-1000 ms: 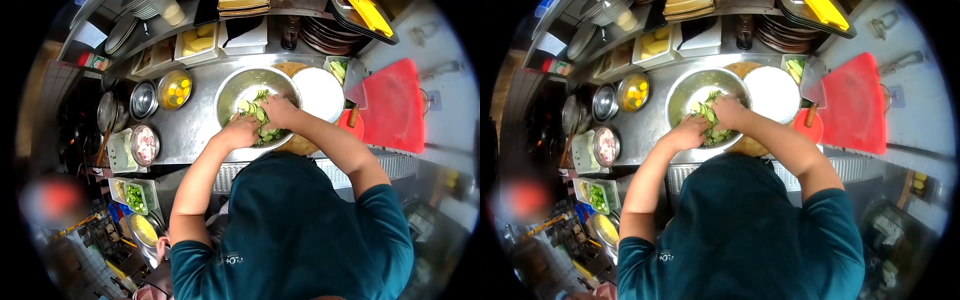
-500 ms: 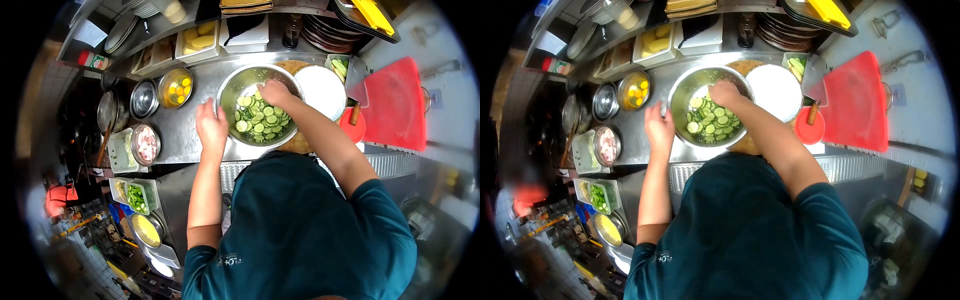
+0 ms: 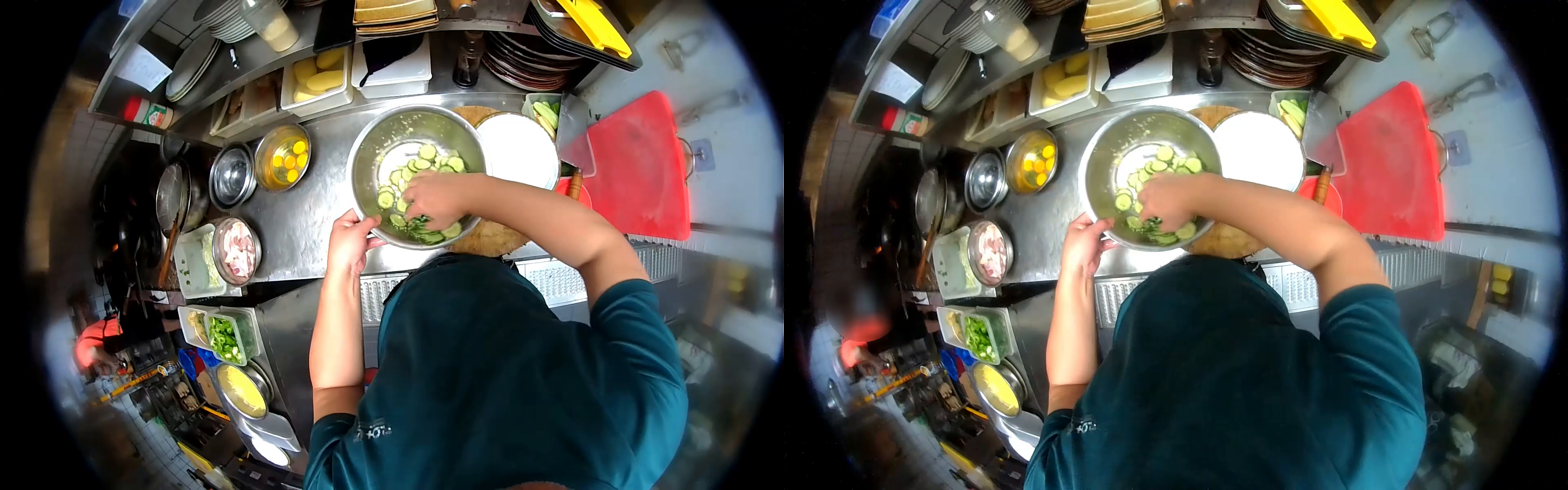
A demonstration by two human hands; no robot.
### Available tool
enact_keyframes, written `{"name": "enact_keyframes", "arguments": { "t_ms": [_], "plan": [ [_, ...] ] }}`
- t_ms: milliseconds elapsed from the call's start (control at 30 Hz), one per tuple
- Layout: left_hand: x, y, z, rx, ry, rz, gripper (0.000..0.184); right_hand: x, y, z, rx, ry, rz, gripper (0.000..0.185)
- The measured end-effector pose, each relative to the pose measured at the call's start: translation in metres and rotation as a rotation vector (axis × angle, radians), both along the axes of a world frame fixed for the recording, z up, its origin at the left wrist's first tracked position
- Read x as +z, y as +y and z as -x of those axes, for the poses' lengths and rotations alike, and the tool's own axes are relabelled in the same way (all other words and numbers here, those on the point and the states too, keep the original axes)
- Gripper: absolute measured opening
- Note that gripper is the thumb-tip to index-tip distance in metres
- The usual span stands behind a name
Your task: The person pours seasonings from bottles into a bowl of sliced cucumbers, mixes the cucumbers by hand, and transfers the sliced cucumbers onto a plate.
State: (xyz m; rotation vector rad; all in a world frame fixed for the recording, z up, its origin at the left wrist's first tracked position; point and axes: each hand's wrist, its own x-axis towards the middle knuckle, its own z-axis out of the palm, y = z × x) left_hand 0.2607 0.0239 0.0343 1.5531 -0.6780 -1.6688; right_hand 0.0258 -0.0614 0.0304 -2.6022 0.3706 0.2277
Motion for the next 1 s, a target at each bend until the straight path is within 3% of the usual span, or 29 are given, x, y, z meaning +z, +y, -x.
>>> {"name": "enact_keyframes", "arguments": {
  "t_ms": [100, 200, 300, 400, 533, 567, 667, 700, 1000],
  "plan": [
    [0.025, 0.001, 0.019, 0.005, -0.055, 0.116, 0.021, 0.026, -0.002, 0.035, -0.089, -0.023, 0.207, 0.054],
    [0.025, -0.005, 0.035, 0.009, -0.065, 0.254, 0.019, 0.031, -0.006, 0.051, -0.504, -0.188, 0.459, 0.087],
    [0.034, -0.013, 0.059, 0.045, -0.025, 0.295, 0.016, 0.039, -0.012, 0.055, -0.701, 0.102, 0.364, 0.118],
    [0.035, -0.021, 0.089, 0.101, 0.013, 0.308, 0.015, 0.016, -0.026, 0.067, -0.818, 0.076, 0.319, 0.129],
    [0.025, -0.030, 0.116, 0.132, 0.037, 0.291, 0.013, 0.011, -0.039, 0.086, -0.845, 0.144, 0.284, 0.117],
    [0.021, -0.032, 0.120, 0.131, 0.025, 0.291, 0.013, 0.012, -0.038, 0.091, -0.851, 0.121, 0.351, 0.100],
    [0.021, -0.032, 0.132, 0.143, 0.066, 0.289, 0.014, 0.013, -0.038, 0.102, -0.857, 0.080, 0.310, 0.083],
    [0.024, -0.031, 0.135, 0.143, 0.056, 0.280, 0.015, 0.010, -0.037, 0.106, -0.872, 0.029, 0.343, 0.069],
    [0.020, -0.028, 0.164, 0.181, 0.009, 0.307, 0.017, -0.008, -0.025, 0.138, -0.899, -0.198, 0.363, 0.055]
  ]
}}
